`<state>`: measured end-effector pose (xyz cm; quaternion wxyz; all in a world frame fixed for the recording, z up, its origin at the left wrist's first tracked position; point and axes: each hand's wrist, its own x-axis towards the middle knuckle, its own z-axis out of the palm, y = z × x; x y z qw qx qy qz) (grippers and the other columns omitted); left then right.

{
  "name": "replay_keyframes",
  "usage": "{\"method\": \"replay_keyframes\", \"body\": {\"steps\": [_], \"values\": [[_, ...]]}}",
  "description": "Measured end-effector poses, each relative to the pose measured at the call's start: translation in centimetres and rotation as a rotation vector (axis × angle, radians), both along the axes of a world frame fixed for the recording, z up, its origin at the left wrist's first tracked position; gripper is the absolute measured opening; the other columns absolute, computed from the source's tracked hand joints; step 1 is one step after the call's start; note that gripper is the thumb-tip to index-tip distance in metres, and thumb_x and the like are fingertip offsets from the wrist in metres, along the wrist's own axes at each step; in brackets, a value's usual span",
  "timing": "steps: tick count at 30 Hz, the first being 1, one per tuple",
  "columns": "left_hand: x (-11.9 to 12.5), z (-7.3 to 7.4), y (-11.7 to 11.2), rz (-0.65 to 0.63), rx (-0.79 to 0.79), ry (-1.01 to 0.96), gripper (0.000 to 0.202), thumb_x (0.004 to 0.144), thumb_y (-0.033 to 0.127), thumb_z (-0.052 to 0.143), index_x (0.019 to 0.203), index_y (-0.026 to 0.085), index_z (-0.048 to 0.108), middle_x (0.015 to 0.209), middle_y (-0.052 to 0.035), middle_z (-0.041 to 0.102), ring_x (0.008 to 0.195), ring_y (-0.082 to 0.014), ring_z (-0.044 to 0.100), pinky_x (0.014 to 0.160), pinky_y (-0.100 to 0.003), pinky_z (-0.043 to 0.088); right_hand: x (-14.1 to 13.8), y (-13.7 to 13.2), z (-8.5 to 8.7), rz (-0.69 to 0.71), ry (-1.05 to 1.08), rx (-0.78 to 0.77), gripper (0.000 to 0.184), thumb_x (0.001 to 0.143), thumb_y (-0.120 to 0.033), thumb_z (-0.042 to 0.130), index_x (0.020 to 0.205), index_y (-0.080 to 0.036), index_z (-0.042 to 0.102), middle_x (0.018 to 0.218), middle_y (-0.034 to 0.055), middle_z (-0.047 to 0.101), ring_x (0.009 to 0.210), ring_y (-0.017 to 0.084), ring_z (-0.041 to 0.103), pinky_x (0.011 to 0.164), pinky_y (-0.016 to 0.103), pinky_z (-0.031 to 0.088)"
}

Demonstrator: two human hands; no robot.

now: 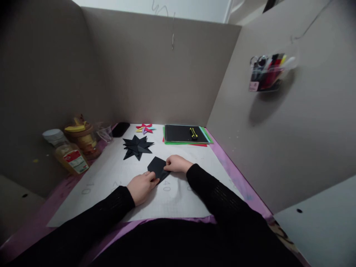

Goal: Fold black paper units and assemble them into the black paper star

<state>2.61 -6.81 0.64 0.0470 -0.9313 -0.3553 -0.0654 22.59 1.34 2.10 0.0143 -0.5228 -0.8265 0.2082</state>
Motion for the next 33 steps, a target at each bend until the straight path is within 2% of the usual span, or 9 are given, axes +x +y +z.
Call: {"method": "replay_keyframes", "body": {"steps": [4,8,13,22,28,33], "values": [[-0.3,0.1,0.5,-0.028,-0.004,-0.039,0.028,0.089,0.021,0.037,0.101,0.018,0.063,0.092,-0.0094,0.057,0.082,-0.0206,0.051,0.064,-0.031,0.044,1.1,0.4,-0.7,-0.041,0.057,0.010,0.024,0.075,-0.036,0.055,0.069,-0.014,0.064,0.059,-0.0004,0.058,0.057,0.011,0.048,0.052,0.021,0.030],[-0.4,0.1,1.3,-0.113,-0.026,-0.048,0.032,0.087,0.018,0.037,0.106,0.018,0.063,0.116,-0.0074,0.059,0.087,-0.0212,0.052,0.068,-0.032,0.045,1.2,0.7,-1.2,-0.062,0.018,0.040,0.025,0.074,-0.037,0.055,0.068,-0.014,0.063,0.057,-0.0008,0.056,0.055,0.011,0.046,0.051,0.021,0.029],[-0.4,0.3,2.3,-0.218,-0.078,-0.041,0.033,0.080,0.011,0.044,0.104,0.018,0.065,0.115,-0.0024,0.063,0.087,-0.0204,0.055,0.072,-0.031,0.046,1.1,1.1,-1.5,-0.060,0.005,0.054,0.024,0.074,-0.037,0.056,0.065,-0.015,0.062,0.058,-0.0009,0.055,0.055,0.010,0.046,0.050,0.021,0.028],[-0.2,-0.5,2.9,-0.213,-0.097,-0.087,0.028,0.069,0.005,0.048,0.087,0.016,0.067,0.113,-0.0049,0.064,0.087,-0.0197,0.058,0.078,-0.032,0.045,0.9,1.1,-1.7,-0.070,-0.012,0.086,0.026,0.077,-0.038,0.054,0.067,-0.015,0.063,0.061,0.0010,0.057,0.056,0.011,0.045,0.052,0.022,0.028],[-0.2,-0.6,2.9,-0.184,-0.139,-0.080,0.029,0.067,0.002,0.046,0.087,0.016,0.063,0.125,-0.0045,0.057,0.093,-0.0204,0.056,0.082,-0.033,0.045,0.7,1.2,-1.5,-0.084,-0.015,0.086,0.027,0.077,-0.038,0.054,0.067,-0.015,0.063,0.061,0.0014,0.058,0.056,0.011,0.045,0.051,0.022,0.028],[-0.2,-0.5,2.8,-0.178,-0.185,-0.098,0.032,0.066,0.000,0.045,0.088,0.017,0.061,0.123,-0.0036,0.057,0.092,-0.0207,0.055,0.079,-0.032,0.045,0.4,1.1,-1.2,-0.096,-0.015,0.077,0.026,0.077,-0.037,0.055,0.067,-0.015,0.064,0.060,0.0022,0.059,0.055,0.012,0.046,0.051,0.023,0.028]]}}
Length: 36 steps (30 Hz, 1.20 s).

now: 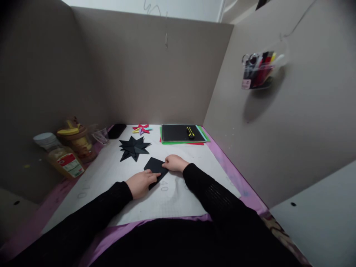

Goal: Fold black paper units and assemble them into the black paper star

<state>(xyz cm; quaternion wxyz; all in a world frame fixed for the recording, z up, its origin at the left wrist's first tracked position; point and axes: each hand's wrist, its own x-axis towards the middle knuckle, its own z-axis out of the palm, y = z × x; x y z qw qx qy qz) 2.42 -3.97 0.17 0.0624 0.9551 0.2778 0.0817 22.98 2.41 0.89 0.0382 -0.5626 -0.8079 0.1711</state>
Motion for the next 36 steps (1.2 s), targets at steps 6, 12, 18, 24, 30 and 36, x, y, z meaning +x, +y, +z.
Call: {"method": "replay_keyframes", "body": {"steps": [6,12,18,24,30,36], "values": [[0.2,0.0,-0.2,0.041,0.004,0.046,0.041,0.070,0.003,0.046,0.108,0.016,0.056,0.104,-0.0077,0.065,0.087,-0.0222,0.056,0.076,-0.033,0.044,0.0,0.4,-0.2,-0.013,0.033,0.006,0.024,0.076,-0.036,0.057,0.065,-0.015,0.065,0.059,0.0023,0.059,0.055,0.013,0.049,0.051,0.023,0.031],[0.3,0.3,-0.3,0.103,0.056,0.110,0.047,0.075,0.011,0.045,0.122,0.016,0.048,0.084,-0.0088,0.066,0.083,-0.0242,0.057,0.068,-0.033,0.043,0.7,-2.1,1.2,0.064,0.332,0.324,0.017,0.082,-0.024,0.051,0.086,-0.016,0.065,0.091,0.0070,0.065,0.088,0.017,0.057,0.080,0.028,0.041],[0.4,0.8,-0.4,0.078,0.103,0.170,0.040,0.073,0.012,0.047,0.113,0.017,0.051,0.080,-0.0077,0.064,0.082,-0.0244,0.056,0.070,-0.035,0.041,0.8,-8.8,0.1,0.436,0.134,0.234,0.052,0.083,-0.041,0.050,0.128,-0.015,0.048,0.130,0.0139,0.050,0.123,0.026,0.042,0.100,0.041,0.032],[0.7,0.9,-0.3,0.060,0.112,0.200,0.050,0.071,0.013,0.048,0.121,0.013,0.046,0.082,-0.0108,0.064,0.084,-0.0255,0.057,0.070,-0.035,0.040,3.4,-7.8,-0.1,0.120,-0.132,0.222,0.047,0.087,-0.044,0.039,0.128,-0.021,0.048,0.135,0.0106,0.045,0.128,0.033,0.033,0.100,0.056,0.022],[0.3,1.2,0.4,0.099,-0.033,0.131,0.037,0.074,0.011,0.046,0.110,0.019,0.051,0.086,-0.0076,0.065,0.084,-0.0219,0.060,0.069,-0.031,0.041,3.6,-7.4,0.8,0.064,-0.136,0.309,0.044,0.086,-0.043,0.043,0.123,-0.021,0.052,0.136,0.0106,0.044,0.128,0.035,0.028,0.099,0.057,0.020],[-0.3,1.0,1.5,0.189,-0.253,0.070,0.021,0.078,0.013,0.043,0.097,0.023,0.044,0.084,-0.0010,0.066,0.076,-0.0176,0.061,0.062,-0.025,0.041,0.2,-10.0,0.6,0.334,0.113,0.428,0.028,0.088,-0.031,0.045,0.105,-0.019,0.064,0.096,0.0104,0.060,0.093,0.022,0.049,0.085,0.039,0.037]]}}
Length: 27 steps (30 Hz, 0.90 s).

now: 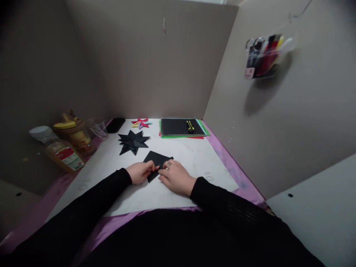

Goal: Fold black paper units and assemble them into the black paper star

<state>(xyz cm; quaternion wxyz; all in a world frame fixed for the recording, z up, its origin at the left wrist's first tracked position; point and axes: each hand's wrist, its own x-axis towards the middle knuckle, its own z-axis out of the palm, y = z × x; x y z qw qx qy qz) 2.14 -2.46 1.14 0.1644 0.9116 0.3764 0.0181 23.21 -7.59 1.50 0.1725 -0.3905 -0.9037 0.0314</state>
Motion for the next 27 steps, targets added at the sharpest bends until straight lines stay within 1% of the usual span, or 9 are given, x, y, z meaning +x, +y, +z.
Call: {"method": "replay_keyframes", "body": {"steps": [2,6,8,11,16,21,24,27], "values": [[0.1,-0.1,0.2,0.019,-0.002,0.014,0.020,0.078,0.014,0.042,0.096,0.023,0.044,0.079,-0.0005,0.065,0.072,-0.0177,0.061,0.059,-0.025,0.040,-0.6,-0.1,-0.1,0.046,0.004,-0.006,0.026,0.086,-0.029,0.047,0.102,-0.019,0.065,0.094,0.0106,0.057,0.091,0.022,0.048,0.081,0.038,0.038],[0.2,0.0,0.2,0.011,0.012,0.027,0.019,0.078,0.017,0.042,0.096,0.023,0.046,0.073,-0.0003,0.063,0.067,-0.0181,0.059,0.057,-0.026,0.038,-0.9,0.2,-0.1,0.146,-0.034,-0.028,0.027,0.086,-0.028,0.046,0.106,-0.018,0.062,0.101,0.0113,0.054,0.093,0.023,0.046,0.080,0.039,0.038],[0.2,0.2,0.2,0.012,-0.002,0.023,0.020,0.078,0.017,0.042,0.097,0.023,0.046,0.075,-0.0004,0.063,0.068,-0.0177,0.059,0.058,-0.025,0.039,-1.0,0.2,0.0,0.181,-0.055,-0.032,0.028,0.086,-0.027,0.045,0.106,-0.017,0.062,0.100,0.0117,0.053,0.091,0.023,0.045,0.078,0.038,0.038],[0.2,0.3,0.2,0.015,-0.012,0.030,0.021,0.079,0.017,0.042,0.098,0.023,0.047,0.078,-0.0009,0.064,0.070,-0.0180,0.060,0.059,-0.025,0.040,-1.1,0.0,0.0,0.218,-0.078,-0.031,0.030,0.085,-0.027,0.044,0.107,-0.015,0.061,0.094,0.0113,0.053,0.086,0.022,0.044,0.076,0.037,0.037],[0.2,0.0,0.3,0.012,0.003,0.044,0.021,0.078,0.016,0.043,0.097,0.023,0.047,0.076,-0.0010,0.064,0.070,-0.0190,0.060,0.059,-0.026,0.039,-1.4,-0.1,-0.3,0.278,-0.135,0.023,0.034,0.085,-0.029,0.043,0.109,-0.013,0.060,0.084,0.0103,0.053,0.081,0.021,0.043,0.074,0.036,0.035],[0.2,0.0,0.4,0.011,-0.016,0.022,0.020,0.077,0.014,0.043,0.095,0.022,0.047,0.077,-0.0007,0.065,0.068,-0.0185,0.060,0.057,-0.025,0.039,-2.4,-0.7,-0.6,0.346,-0.166,0.043,0.034,0.085,-0.029,0.042,0.109,-0.014,0.060,0.079,0.0085,0.054,0.075,0.020,0.043,0.072,0.034,0.033],[0.2,0.1,0.3,0.023,-0.045,0.007,0.019,0.077,0.013,0.043,0.094,0.022,0.046,0.082,-0.0006,0.067,0.071,-0.0175,0.061,0.059,-0.024,0.040,-2.9,-1.0,-0.7,0.372,-0.144,0.022,0.032,0.085,-0.029,0.043,0.106,-0.016,0.062,0.074,0.0066,0.054,0.073,0.019,0.044,0.071,0.034,0.033],[0.1,0.3,0.2,0.018,-0.073,-0.024,0.018,0.077,0.013,0.042,0.093,0.022,0.045,0.088,-0.0001,0.068,0.073,-0.0163,0.061,0.061,-0.024,0.041,-2.5,-0.7,-0.8,0.387,-0.050,-0.050,0.029,0.084,-0.030,0.046,0.105,-0.019,0.064,0.075,0.0050,0.055,0.072,0.018,0.047,0.072,0.034,0.035]]}}
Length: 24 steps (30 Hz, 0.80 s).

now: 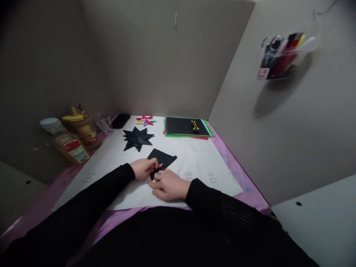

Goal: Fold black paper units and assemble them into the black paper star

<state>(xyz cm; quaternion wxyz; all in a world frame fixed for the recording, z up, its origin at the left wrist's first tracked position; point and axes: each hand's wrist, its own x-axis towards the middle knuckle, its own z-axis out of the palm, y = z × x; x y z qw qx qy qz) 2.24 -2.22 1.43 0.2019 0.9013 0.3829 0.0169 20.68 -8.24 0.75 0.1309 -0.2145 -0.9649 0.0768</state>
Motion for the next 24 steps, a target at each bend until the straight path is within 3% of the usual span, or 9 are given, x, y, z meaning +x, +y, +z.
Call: {"method": "replay_keyframes", "body": {"steps": [3,5,9,13,18,21,24], "values": [[-0.2,0.0,0.0,-0.009,-0.006,-0.027,0.019,0.077,0.012,0.043,0.092,0.022,0.044,0.091,0.0005,0.068,0.074,-0.0156,0.061,0.063,-0.024,0.041,0.9,0.8,0.0,0.049,0.125,-0.197,0.026,0.086,-0.031,0.048,0.101,-0.021,0.067,0.077,0.0038,0.057,0.073,0.015,0.051,0.075,0.032,0.039],[-0.3,-0.1,0.0,-0.015,-0.011,-0.036,0.019,0.077,0.011,0.043,0.093,0.022,0.044,0.090,0.0010,0.068,0.075,-0.0152,0.061,0.064,-0.024,0.041,1.5,1.3,-0.2,-0.011,0.233,-0.275,0.027,0.089,-0.029,0.045,0.097,-0.019,0.068,0.078,0.0046,0.058,0.076,0.015,0.053,0.075,0.031,0.041],[-0.4,-0.5,0.2,0.007,-0.009,-0.026,0.018,0.078,0.014,0.045,0.093,0.022,0.044,0.088,0.0003,0.068,0.075,-0.0159,0.062,0.063,-0.024,0.041,1.8,1.5,-0.7,-0.170,0.259,-0.104,0.028,0.088,-0.025,0.043,0.106,-0.019,0.064,0.080,0.0071,0.056,0.078,0.018,0.050,0.074,0.034,0.040],[-0.5,-0.8,0.4,-0.042,-0.077,-0.104,0.022,0.076,0.010,0.045,0.093,0.023,0.041,0.106,0.0006,0.066,0.088,-0.0142,0.062,0.070,-0.023,0.043,1.4,1.2,-0.8,-0.084,0.023,0.054,0.032,0.085,-0.024,0.044,0.111,-0.019,0.062,0.074,0.0058,0.055,0.074,0.018,0.047,0.072,0.034,0.035],[-0.5,-0.8,0.5,-0.036,-0.076,-0.104,0.022,0.076,0.009,0.044,0.093,0.023,0.041,0.108,-0.0001,0.066,0.091,-0.0144,0.062,0.073,-0.024,0.044,0.7,0.4,-0.1,-0.034,-0.037,0.055,0.031,0.083,-0.024,0.044,0.107,-0.020,0.064,0.066,0.0037,0.055,0.070,0.017,0.047,0.071,0.033,0.032],[-0.5,-0.6,0.3,-0.041,-0.089,-0.116,0.023,0.076,0.007,0.043,0.092,0.023,0.040,0.113,-0.0005,0.064,0.095,-0.0137,0.061,0.075,-0.024,0.044,0.6,0.3,-0.1,-0.026,0.043,-0.061,0.028,0.082,-0.024,0.047,0.101,-0.022,0.067,0.064,0.0019,0.055,0.068,0.016,0.049,0.073,0.033,0.034],[-0.5,-0.5,0.0,-0.050,-0.088,-0.133,0.021,0.077,0.008,0.042,0.092,0.023,0.039,0.117,-0.0006,0.062,0.098,-0.0136,0.060,0.077,-0.025,0.044,1.1,1.0,-0.4,-0.053,0.237,-0.348,0.024,0.082,-0.026,0.050,0.093,-0.020,0.070,0.067,0.0014,0.058,0.066,0.014,0.053,0.071,0.029,0.040]]}}
